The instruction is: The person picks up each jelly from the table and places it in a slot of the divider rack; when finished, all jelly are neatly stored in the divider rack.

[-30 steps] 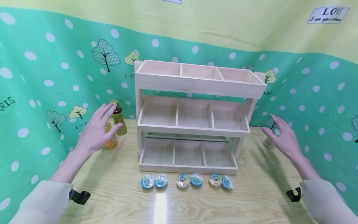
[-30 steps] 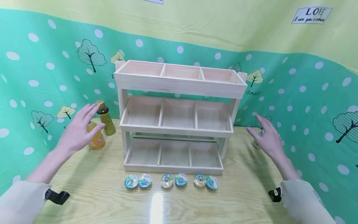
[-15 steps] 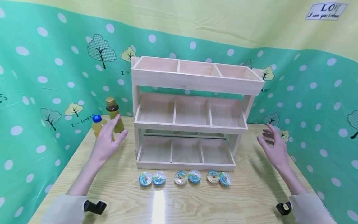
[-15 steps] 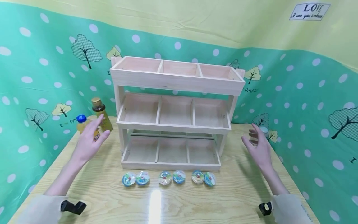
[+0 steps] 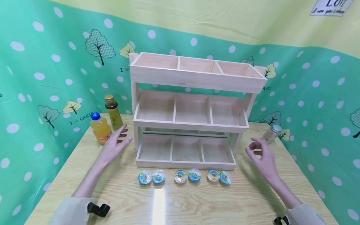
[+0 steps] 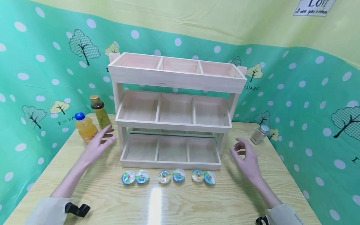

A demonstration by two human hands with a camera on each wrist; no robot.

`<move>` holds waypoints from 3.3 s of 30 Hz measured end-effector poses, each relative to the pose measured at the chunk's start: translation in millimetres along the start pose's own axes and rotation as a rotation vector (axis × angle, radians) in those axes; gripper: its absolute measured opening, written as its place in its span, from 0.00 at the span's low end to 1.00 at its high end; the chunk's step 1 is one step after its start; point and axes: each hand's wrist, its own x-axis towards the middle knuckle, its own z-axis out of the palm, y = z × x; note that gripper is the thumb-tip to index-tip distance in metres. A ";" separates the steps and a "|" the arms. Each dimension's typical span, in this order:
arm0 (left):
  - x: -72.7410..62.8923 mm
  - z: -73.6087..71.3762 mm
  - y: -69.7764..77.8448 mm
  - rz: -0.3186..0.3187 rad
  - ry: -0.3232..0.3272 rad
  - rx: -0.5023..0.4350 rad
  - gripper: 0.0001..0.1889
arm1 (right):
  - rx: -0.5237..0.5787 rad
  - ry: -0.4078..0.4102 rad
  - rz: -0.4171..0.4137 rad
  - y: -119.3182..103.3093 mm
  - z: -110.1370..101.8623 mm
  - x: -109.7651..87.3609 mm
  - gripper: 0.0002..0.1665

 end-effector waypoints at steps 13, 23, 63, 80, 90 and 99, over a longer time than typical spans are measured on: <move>-4.7 17.0 -15.8 -0.014 -0.227 -0.060 0.45 | 0.053 -0.208 -0.200 -20.5 20.4 -16.7 0.18; -6.0 22.7 -19.8 -0.029 -0.244 -0.072 0.50 | 0.072 -0.474 -0.298 -30.5 21.1 -25.1 0.16; 6.6 16.3 -30.7 -0.082 -0.419 -0.060 0.59 | -0.189 -0.754 -0.187 -35.0 17.8 -25.1 0.28; 6.4 14.5 -32.5 -0.105 -0.444 -0.102 0.59 | 0.035 -0.714 -0.130 -68.4 28.7 13.3 0.28; 5.9 15.1 -31.6 -0.106 -0.459 -0.124 0.59 | 0.166 -0.738 -0.118 -84.4 79.2 31.3 0.27; 6.2 16.3 -34.8 -0.066 -0.464 -0.133 0.60 | 0.144 -0.797 0.003 -99.8 113.9 45.5 0.31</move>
